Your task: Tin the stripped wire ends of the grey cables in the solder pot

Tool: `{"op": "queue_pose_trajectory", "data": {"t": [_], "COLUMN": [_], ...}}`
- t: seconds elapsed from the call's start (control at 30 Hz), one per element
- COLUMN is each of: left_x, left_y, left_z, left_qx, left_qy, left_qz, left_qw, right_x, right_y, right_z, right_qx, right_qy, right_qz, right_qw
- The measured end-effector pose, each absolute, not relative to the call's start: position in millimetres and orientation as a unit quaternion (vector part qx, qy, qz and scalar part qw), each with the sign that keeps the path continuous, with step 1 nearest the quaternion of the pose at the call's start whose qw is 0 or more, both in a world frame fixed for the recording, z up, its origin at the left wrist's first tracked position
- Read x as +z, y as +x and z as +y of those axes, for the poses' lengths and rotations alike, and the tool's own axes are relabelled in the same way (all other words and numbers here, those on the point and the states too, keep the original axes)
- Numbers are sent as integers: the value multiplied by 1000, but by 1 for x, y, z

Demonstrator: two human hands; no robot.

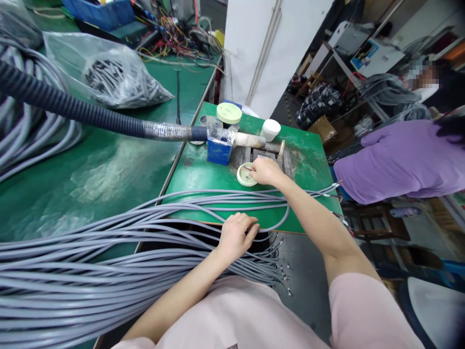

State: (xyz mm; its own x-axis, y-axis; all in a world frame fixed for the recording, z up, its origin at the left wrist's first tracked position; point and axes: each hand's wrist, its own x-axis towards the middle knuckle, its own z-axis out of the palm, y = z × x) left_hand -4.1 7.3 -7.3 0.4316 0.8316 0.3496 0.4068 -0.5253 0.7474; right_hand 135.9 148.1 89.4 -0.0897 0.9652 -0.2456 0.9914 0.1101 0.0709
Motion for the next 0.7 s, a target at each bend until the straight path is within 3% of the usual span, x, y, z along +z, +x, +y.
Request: {"op": "queue_pose_trajectory", "data": {"t": [0.2,0.7], "left_x": [-7,-9], "left_y": [-5,-5], "left_z": [7,10], "left_qx": [374,407], "left_qy": [796,781], "left_qz": [383,369], "left_qw": [283,298], "right_x": [107,73], "right_y": [184,215], "right_z": [163,213], "right_qx": [-37,-71], "right_qy": [706,786], "right_qz": [706,606], "right_qw": [44,100]}}
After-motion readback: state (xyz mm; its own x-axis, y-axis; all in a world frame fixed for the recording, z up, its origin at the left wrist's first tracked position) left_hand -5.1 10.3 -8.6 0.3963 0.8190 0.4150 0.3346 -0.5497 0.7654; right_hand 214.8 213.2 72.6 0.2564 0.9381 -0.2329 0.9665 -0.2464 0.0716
